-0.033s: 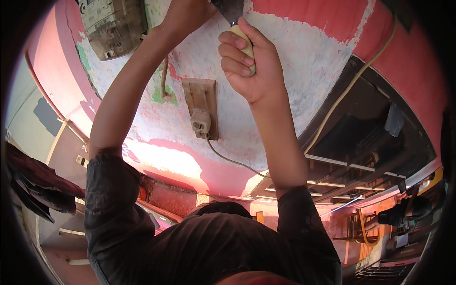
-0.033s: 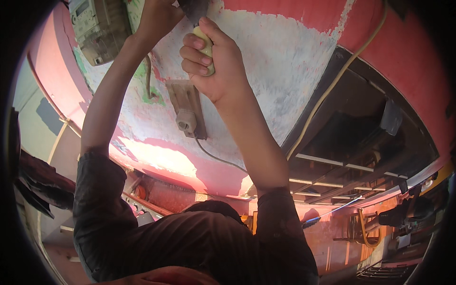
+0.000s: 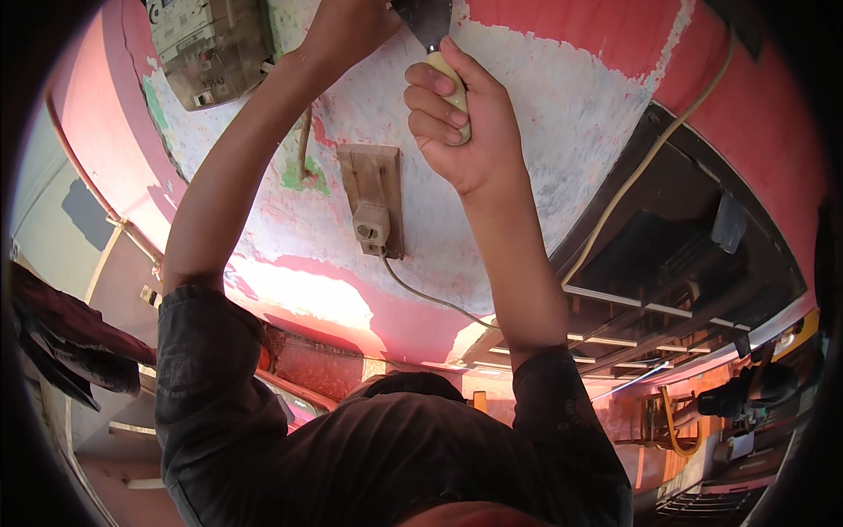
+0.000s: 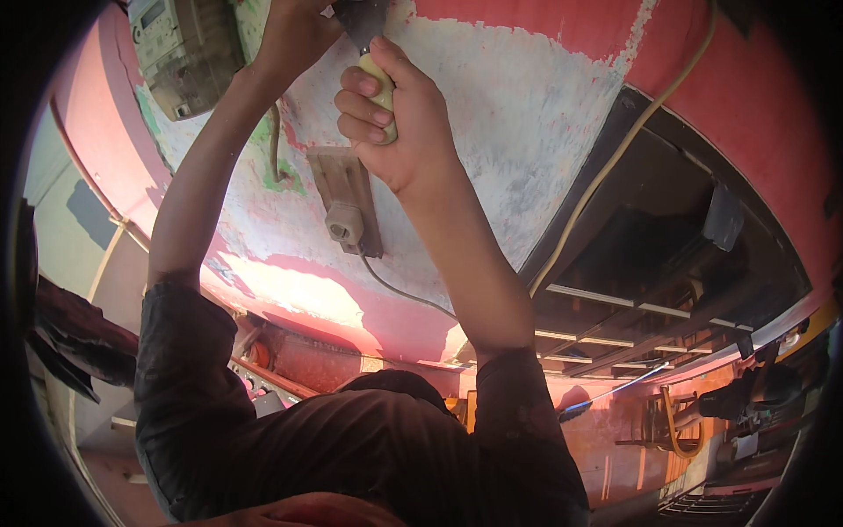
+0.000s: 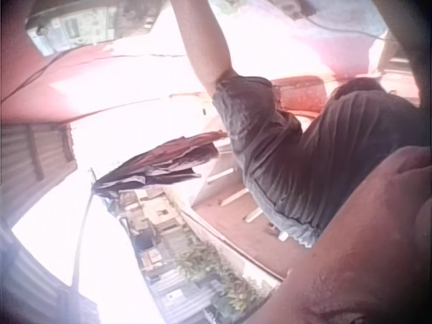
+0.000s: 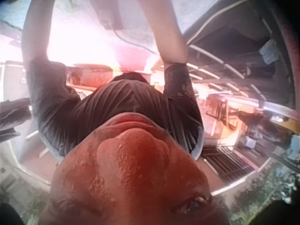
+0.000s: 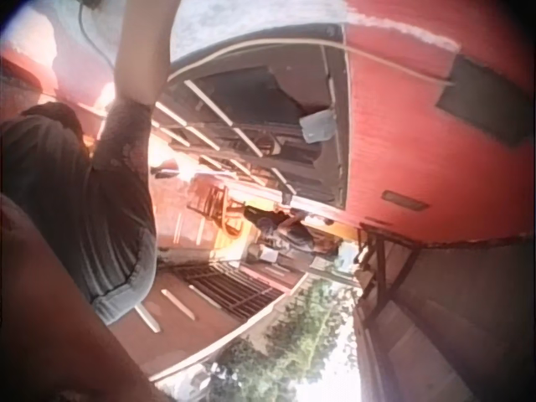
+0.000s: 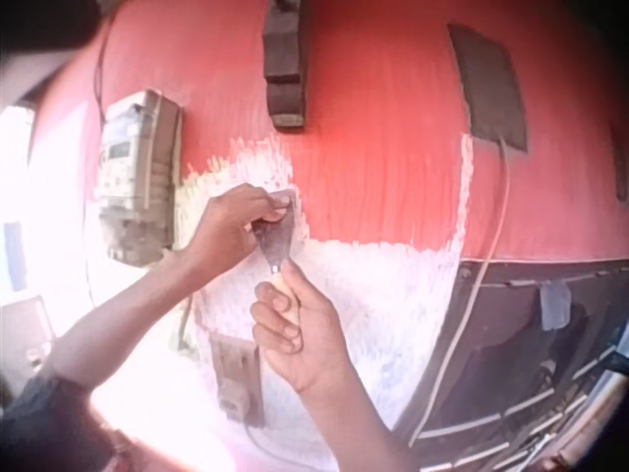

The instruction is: The person uses a metal scraper to remove old paint from a pink wall. They repeatedly scrape the same area around an electrical box and socket, clearing away layers of paint and debris.

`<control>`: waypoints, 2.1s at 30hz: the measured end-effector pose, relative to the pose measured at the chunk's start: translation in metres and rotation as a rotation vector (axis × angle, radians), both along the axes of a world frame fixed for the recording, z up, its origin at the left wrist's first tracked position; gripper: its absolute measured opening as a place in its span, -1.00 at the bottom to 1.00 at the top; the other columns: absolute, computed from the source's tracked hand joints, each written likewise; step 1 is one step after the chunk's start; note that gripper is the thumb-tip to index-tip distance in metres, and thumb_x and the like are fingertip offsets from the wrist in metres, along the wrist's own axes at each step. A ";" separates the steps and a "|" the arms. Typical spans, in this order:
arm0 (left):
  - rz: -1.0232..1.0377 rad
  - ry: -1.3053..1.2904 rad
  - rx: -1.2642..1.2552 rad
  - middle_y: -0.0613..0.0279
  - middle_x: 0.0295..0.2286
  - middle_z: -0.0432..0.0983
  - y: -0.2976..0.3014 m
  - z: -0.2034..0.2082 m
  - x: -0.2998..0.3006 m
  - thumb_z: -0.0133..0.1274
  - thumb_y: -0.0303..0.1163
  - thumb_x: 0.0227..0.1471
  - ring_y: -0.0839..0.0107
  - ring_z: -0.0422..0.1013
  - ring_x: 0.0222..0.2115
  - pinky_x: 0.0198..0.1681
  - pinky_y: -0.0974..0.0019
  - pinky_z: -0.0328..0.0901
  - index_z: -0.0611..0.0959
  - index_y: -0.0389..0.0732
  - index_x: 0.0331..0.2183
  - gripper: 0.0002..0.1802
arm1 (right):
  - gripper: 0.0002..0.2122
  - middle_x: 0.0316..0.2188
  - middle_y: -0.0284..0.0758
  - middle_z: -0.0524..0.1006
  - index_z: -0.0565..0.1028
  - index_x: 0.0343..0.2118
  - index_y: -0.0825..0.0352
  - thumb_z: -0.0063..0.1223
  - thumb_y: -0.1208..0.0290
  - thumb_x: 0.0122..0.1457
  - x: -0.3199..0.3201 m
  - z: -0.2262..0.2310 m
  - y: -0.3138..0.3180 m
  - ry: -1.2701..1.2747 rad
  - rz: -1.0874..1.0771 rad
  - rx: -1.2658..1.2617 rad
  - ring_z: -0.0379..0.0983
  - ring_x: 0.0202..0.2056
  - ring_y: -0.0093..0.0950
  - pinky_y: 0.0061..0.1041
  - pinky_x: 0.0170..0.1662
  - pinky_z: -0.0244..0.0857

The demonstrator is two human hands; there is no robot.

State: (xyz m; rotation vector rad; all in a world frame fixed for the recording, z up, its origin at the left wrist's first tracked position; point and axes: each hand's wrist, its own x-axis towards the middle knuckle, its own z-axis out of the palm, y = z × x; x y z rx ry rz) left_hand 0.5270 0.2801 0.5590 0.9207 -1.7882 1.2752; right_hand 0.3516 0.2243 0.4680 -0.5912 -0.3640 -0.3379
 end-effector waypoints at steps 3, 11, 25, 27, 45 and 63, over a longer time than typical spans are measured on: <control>0.029 -0.061 0.048 0.10 -0.36 0.66 -0.003 -0.015 0.001 0.23 -0.70 -0.22 0.09 0.58 -0.30 -0.24 0.17 0.49 0.70 -0.28 -0.41 -0.79 | -0.75 -0.54 -0.43 0.27 0.23 -0.38 0.27 -0.14 0.30 0.46 -0.005 -0.005 -0.006 -0.015 0.019 -0.023 0.07 -0.70 -0.71 -0.70 -0.77 -0.04; -0.087 0.005 0.006 0.05 -0.37 0.66 -0.009 0.014 -0.001 0.16 -0.77 -0.22 0.06 0.59 -0.29 -0.22 0.17 0.49 0.68 -0.33 -0.40 -0.76 | -0.78 -0.54 -0.43 0.27 0.23 -0.35 0.22 -0.09 0.29 0.44 0.003 0.021 -0.013 -0.060 0.120 0.045 0.07 -0.71 -0.70 -0.69 -0.75 -0.07; -0.111 0.014 -0.044 0.02 -0.40 0.65 -0.012 0.025 0.001 0.18 -0.79 -0.25 0.07 0.60 -0.30 -0.23 0.18 0.49 0.69 -0.33 -0.40 -0.73 | -0.72 -0.53 -0.42 0.26 0.21 -0.40 0.31 -0.21 0.31 0.48 -0.011 0.040 -0.014 -0.034 0.149 -0.007 0.06 -0.72 -0.68 -0.69 -0.77 -0.07; -0.138 0.035 -0.035 0.02 -0.39 0.65 -0.013 0.041 0.002 0.17 -0.79 -0.24 0.08 0.60 -0.31 -0.24 0.17 0.49 0.69 -0.32 -0.40 -0.74 | -0.73 -0.53 -0.42 0.26 0.21 -0.39 0.31 -0.20 0.31 0.48 -0.008 0.056 -0.009 -0.048 0.128 0.011 0.07 -0.72 -0.68 -0.69 -0.77 -0.06; -0.065 0.023 -0.068 0.04 -0.40 0.64 -0.012 0.037 0.010 0.14 -0.79 -0.29 0.08 0.58 -0.34 -0.27 0.19 0.46 0.68 -0.33 -0.42 -0.73 | -0.74 -0.52 -0.42 0.27 0.19 -0.37 0.30 -0.15 0.31 0.47 0.012 0.043 -0.013 -0.080 0.011 -0.071 0.07 -0.70 -0.71 -0.72 -0.76 -0.05; -0.090 -0.056 -0.081 -0.01 -0.36 0.65 -0.012 0.052 0.008 0.09 -0.82 -0.26 0.05 0.59 -0.30 -0.23 0.17 0.46 0.65 -0.35 -0.43 -0.75 | -0.75 -0.53 -0.43 0.26 0.22 -0.38 0.28 -0.16 0.31 0.47 0.008 0.053 -0.014 -0.108 0.100 -0.023 0.08 -0.70 -0.71 -0.71 -0.76 -0.07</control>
